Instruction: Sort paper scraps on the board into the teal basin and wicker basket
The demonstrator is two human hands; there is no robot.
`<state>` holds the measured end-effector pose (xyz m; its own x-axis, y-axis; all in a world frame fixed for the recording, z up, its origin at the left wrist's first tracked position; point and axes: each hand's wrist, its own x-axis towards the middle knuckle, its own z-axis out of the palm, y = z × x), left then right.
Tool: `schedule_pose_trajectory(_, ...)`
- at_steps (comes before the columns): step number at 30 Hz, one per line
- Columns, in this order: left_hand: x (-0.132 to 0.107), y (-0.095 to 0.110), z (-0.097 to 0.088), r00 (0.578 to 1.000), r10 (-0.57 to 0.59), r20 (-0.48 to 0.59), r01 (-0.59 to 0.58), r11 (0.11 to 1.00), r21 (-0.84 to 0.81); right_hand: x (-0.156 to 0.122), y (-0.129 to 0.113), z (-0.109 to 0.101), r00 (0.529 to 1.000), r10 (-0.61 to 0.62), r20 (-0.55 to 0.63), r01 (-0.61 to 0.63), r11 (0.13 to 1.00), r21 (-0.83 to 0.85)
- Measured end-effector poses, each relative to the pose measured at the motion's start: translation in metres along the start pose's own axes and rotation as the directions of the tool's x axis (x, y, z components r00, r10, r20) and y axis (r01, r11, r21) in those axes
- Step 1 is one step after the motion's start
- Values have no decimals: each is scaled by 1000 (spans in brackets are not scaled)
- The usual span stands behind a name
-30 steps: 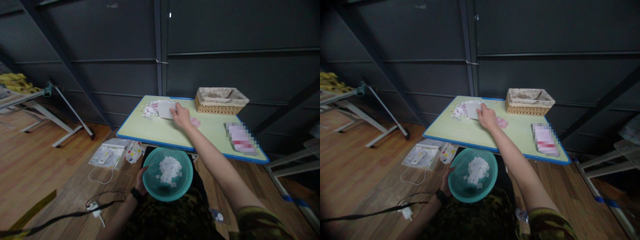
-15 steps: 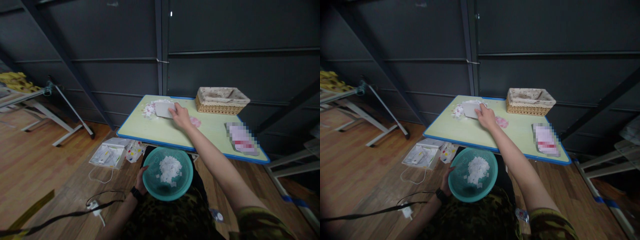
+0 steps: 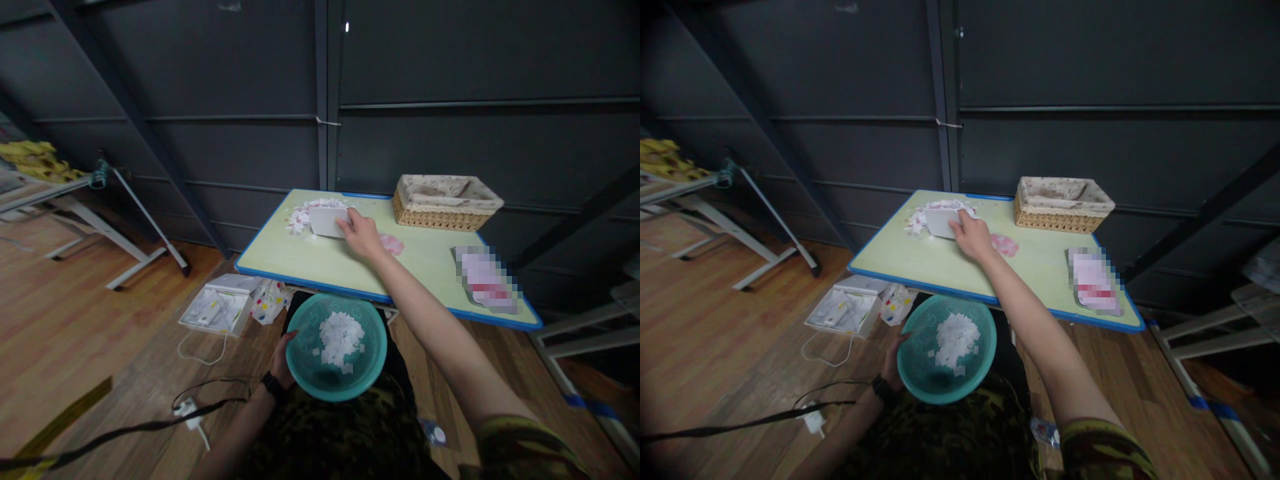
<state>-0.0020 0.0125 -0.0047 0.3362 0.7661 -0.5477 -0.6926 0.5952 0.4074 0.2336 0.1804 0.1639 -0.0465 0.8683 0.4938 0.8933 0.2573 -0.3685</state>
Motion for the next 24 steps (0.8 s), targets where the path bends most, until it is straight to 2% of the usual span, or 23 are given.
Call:
schedule_pose_trajectory(12,-1,0,-1,1000,-15,-5,15,1000,-6,-2,-2,-2,1000,-25,-2,25,1000,-7)
schedule_pose_trajectory(18,0,0,-1,999,-27,-27,27,1000,1,-2,0,-2,996,-13,-88,9,999,-41)
schedule_pose_trajectory(24,2,0,-2,1000,-23,-21,23,999,25,-3,-2,-3,999,-38,-21,38,999,9)
